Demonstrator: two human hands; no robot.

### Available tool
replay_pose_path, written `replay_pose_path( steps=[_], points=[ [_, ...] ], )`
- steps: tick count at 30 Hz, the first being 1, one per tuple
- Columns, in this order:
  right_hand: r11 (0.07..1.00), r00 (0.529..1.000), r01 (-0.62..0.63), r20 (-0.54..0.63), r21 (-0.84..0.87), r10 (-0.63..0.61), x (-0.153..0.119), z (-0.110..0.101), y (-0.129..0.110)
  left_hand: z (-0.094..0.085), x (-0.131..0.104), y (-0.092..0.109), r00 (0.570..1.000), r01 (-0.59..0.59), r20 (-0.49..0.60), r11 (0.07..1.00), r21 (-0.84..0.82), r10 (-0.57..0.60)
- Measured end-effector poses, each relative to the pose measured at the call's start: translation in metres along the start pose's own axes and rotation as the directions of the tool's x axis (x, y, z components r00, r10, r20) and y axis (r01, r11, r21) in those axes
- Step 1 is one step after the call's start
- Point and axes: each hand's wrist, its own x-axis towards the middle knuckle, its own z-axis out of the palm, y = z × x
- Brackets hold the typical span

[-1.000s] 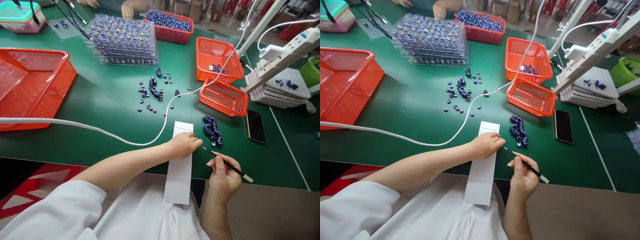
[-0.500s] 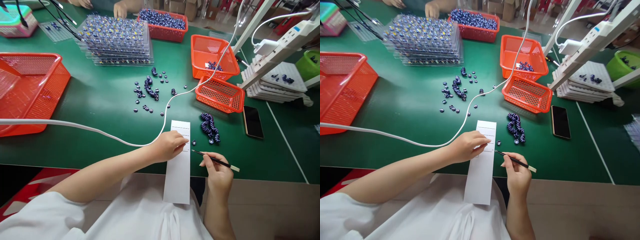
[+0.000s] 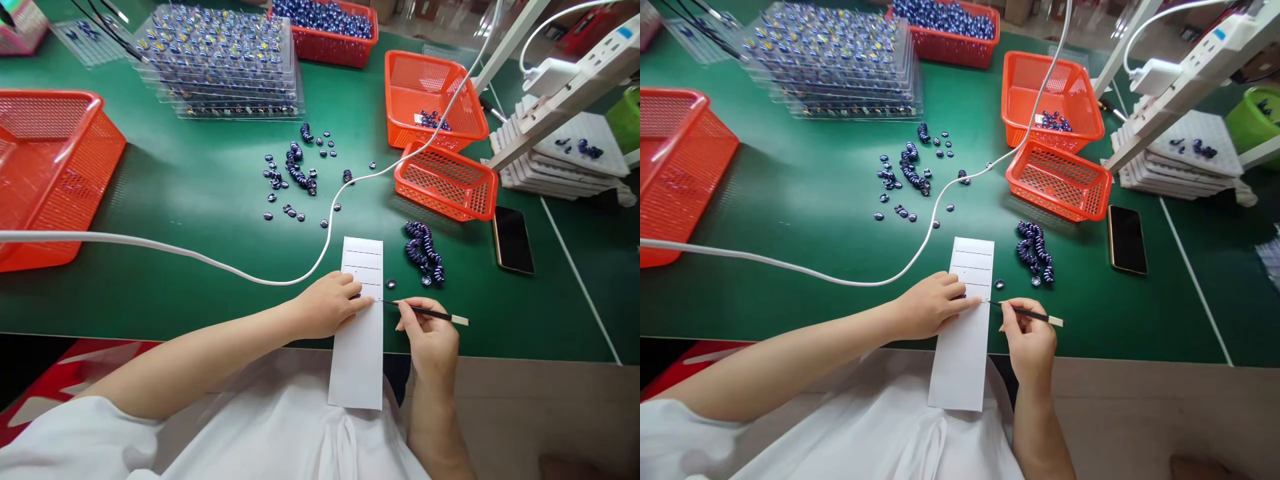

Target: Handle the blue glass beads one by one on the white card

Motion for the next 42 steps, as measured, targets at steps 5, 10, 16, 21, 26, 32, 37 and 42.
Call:
replay_pose_path(
  steps=[5, 10, 16, 21, 26, 32, 37, 42],
  points=[
    [0.998, 1.0, -0.002, -0.002, 0.059, 0.002, -0.001, 0.001, -0.005, -0.001, 0.0, 0.002, 1.0, -0.004, 0.007, 1.0, 0.013, 0.004],
    [0.998, 1.0, 0.013, -0.002, 0.06, -0.013, 0.0, -0.001, -0.002, 0.0, -0.001, 0.002, 1.0, -0.005, 0.0, 1.0, 0.026, 0.005],
    [0.999, 0.999, 0.036, 0.024, 0.01, -0.036, 0.002, -0.002, 0.003, 0.001, -0.002, 0.003, 1.0, -0.012, -0.018, 0.999, 0.035, 0.013],
    [0.999, 0.999, 0.036, 0.023, 0.01, -0.036, 0.003, 0.0, 0.004, 0.001, -0.002, 0.003, 1.0, -0.012, -0.023, 0.999, 0.037, 0.013],
    [0.998, 0.999, 0.037, 0.002, 0.042, -0.037, 0.001, 0.001, 0.004, 0.001, -0.001, 0.003, 1.0, -0.008, -0.015, 0.999, 0.04, 0.008],
    [0.967, 0.999, 0.035, -0.018, 0.251, -0.031, 0.001, -0.002, 0.006, 0.001, -0.002, 0.004, 1.0, 0.017, -0.001, 1.0, 0.005, -0.017],
    [0.902, 0.981, 0.136, -0.182, 0.41, -0.065, 0.001, 0.004, 0.011, 0.002, -0.004, 0.005, 0.968, 0.173, -0.142, 0.961, -0.214, -0.206],
    [0.859, 0.953, 0.223, -0.288, 0.461, -0.093, 0.0, 0.01, 0.01, -0.008, 0.01, 0.006, 0.905, 0.312, -0.102, 0.807, -0.501, -0.413]
  ],
)
